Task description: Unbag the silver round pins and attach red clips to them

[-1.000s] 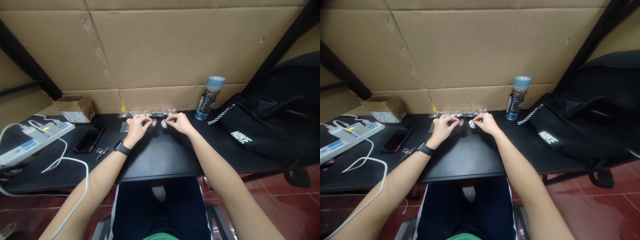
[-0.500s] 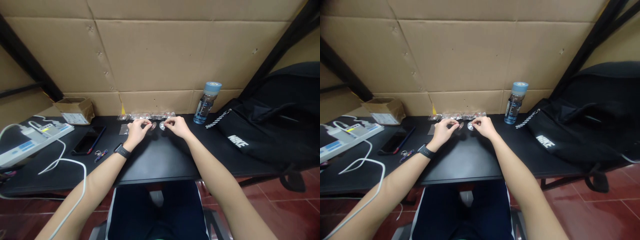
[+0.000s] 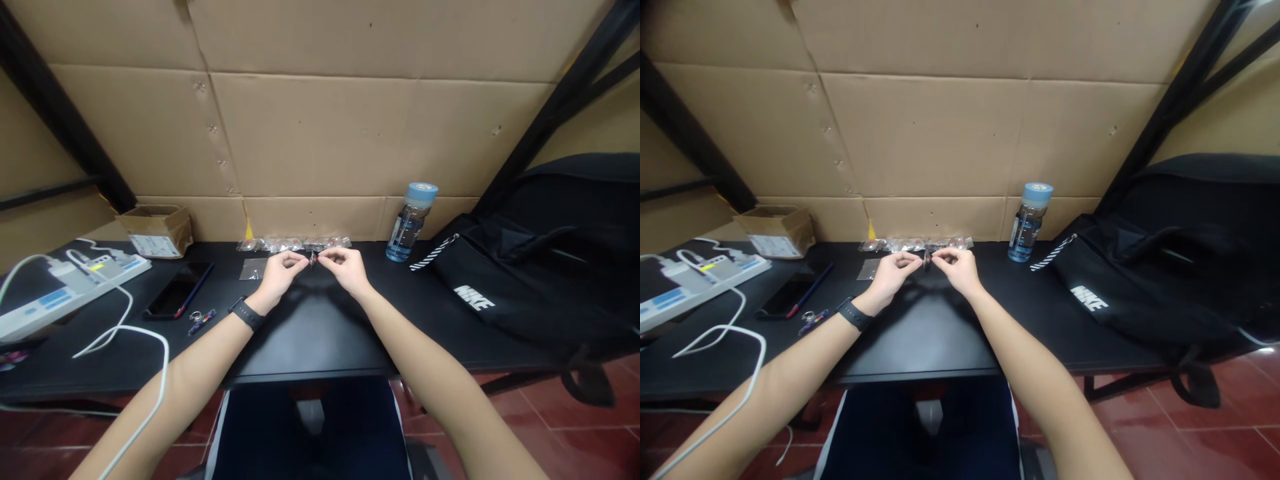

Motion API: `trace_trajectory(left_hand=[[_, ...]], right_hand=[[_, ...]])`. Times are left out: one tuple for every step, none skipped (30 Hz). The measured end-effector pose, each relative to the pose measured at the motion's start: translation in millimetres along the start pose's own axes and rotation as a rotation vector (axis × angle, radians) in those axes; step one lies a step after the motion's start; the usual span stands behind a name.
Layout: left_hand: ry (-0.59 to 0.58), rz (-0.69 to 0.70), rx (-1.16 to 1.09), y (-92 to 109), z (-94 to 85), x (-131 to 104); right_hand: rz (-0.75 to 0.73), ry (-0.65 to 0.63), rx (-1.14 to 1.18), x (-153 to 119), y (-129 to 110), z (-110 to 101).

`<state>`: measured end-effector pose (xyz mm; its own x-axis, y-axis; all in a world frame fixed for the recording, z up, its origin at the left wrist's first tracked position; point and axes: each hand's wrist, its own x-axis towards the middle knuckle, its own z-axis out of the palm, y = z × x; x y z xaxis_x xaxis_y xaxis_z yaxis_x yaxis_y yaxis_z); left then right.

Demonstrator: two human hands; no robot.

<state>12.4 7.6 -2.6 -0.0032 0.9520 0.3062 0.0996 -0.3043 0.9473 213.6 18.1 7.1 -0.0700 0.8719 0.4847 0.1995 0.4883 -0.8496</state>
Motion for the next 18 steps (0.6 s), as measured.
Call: trace_trajectory(left_hand=[[-0.008,0.007,0.011,0.8,0.9,-1.0],[-0.012,0.018,0.027,1.2,1.6,-1.6],[-0.015,0.029,0.044,1.2,1.9,-1.9],[-0.016,0.041,0.06,0.7,1.7,-1.7],[-0.017,0.056,0.082,-0.2,1.0,-1.3],[-0.023,0.074,0.113,-1.6,-0.2,-0.7],[-0.036,0.092,0.153,-3.2,-1.7,-0.1],[-0.06,0.107,0.202,-5.0,-3.5,0.6],[-0.093,0.115,0.255,-6.8,-5.3,1.1],[-0.13,0.114,0.308,-8.4,-7.0,1.4],[-0.167,0.107,0.359,-9.7,-8.4,1.6],[-0.194,0.097,0.407,-10.6,-9.5,1.6],[-0.21,0.089,0.452,-11.1,-10.1,1.5],[-0.216,0.084,0.492,-11.2,-10.5,1.5],[-0.217,0.082,0.524,-10.9,-10.5,1.4],[-0.216,0.083,0.546,-10.5,-10.3,1.2],[-0.217,0.084,0.559,-9.8,-10.0,1.1],[-0.223,0.089,0.571,-9.1,-9.7,1.0]], right_hand=[[0.006,-0.017,-0.01,-1.2,0.7,2.9],[0.012,-0.027,-0.011,-1.9,1.2,4.7],[0.018,-0.036,0.0,-2.1,1.4,5.3],[0.024,-0.049,0.015,-1.9,1.3,4.8],[0.032,-0.071,0.028,-1.3,1.1,3.3],[0.04,-0.101,0.035,-0.5,0.9,1.0],[0.049,-0.136,0.033,0.3,1.0,-1.7],[0.061,-0.175,0.021,1.1,1.5,-4.4],[0.077,-0.217,0.002,1.7,2.5,-6.9],[0.099,-0.266,-0.02,2.0,4.2,-8.8],[0.124,-0.321,-0.044,2.0,6.5,-10.2],[0.15,-0.375,-0.066,1.9,9.1,-11.1],[0.173,-0.42,-0.087,1.5,11.7,-11.4],[0.189,-0.451,-0.106,1.1,14.2,-11.3],[0.196,-0.466,-0.125,0.8,16.1,-11.0],[0.194,-0.465,-0.143,0.5,17.4,-10.6],[0.187,-0.454,-0.16,0.3,18.1,-10.2],[0.176,-0.442,-0.176,0.3,18.1,-9.9]])
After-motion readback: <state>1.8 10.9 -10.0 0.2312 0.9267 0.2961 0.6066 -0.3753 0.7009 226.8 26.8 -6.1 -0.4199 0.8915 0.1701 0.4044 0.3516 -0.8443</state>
